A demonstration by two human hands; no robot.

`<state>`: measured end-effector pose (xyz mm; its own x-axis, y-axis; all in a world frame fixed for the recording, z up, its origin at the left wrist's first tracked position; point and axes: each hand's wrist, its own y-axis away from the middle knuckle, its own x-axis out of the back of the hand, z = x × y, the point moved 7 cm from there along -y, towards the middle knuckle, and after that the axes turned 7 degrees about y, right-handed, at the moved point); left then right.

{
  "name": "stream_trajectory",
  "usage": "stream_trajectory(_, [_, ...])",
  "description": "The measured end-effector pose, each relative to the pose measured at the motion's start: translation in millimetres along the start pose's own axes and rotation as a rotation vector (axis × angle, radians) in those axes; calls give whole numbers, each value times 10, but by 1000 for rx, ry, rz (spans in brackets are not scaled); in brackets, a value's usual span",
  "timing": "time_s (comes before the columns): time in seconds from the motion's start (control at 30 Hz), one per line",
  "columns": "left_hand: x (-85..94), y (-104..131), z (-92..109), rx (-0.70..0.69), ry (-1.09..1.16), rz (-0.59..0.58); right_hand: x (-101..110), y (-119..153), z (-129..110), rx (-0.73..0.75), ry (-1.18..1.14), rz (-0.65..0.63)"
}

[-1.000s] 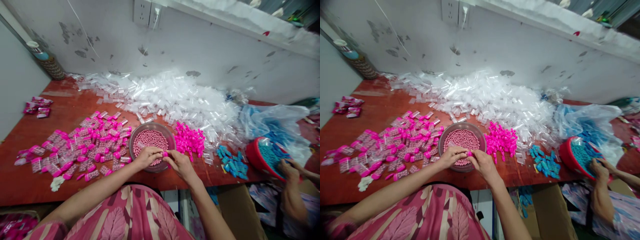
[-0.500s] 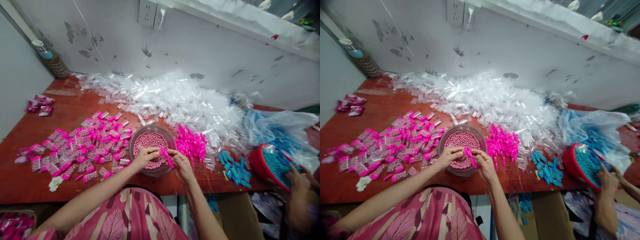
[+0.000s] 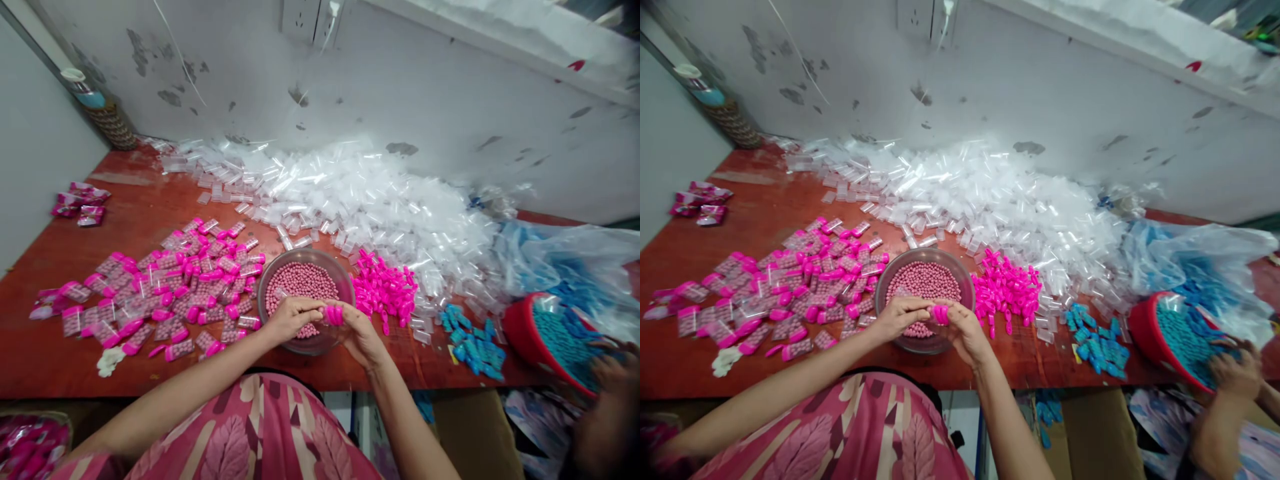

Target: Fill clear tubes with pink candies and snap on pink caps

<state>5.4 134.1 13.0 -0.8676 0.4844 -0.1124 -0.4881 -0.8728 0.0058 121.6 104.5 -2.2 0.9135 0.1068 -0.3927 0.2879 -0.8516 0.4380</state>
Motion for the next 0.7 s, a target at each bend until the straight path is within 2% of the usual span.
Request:
stream_trajectory(0.1, [-3,-2,11,-13,-11,8,-30,-29,44,-61,-46,-8])
stream_trajectory(0.23, [36,-14,-21,-3,-49,32,-27,-113,91,-50,-78,67])
stream_trajectory(0.37, [139,-43,-46,19,-87,77,-90,-254,139,-53,-64,84])
stream_trajectory(0.43, [244,-50,-60,43,-95,124,-163,-374,145,-79,-10,37])
stream_trajectory(0.5, [426,-26,-84,83,-99,211,-229,-560,104,-92,111,-49])
stream_trajectory(0.57, [705,55,-116,129,-114,343,-191,-837,-29,-26,324,-83])
stream_trajectory(0.63, [1054,198,-151,168,-163,505,-10,-1194,-254,125,686,2])
stream_trajectory(0.7, [1399,377,-178,190,-262,669,211,-1574,-480,277,1248,144])
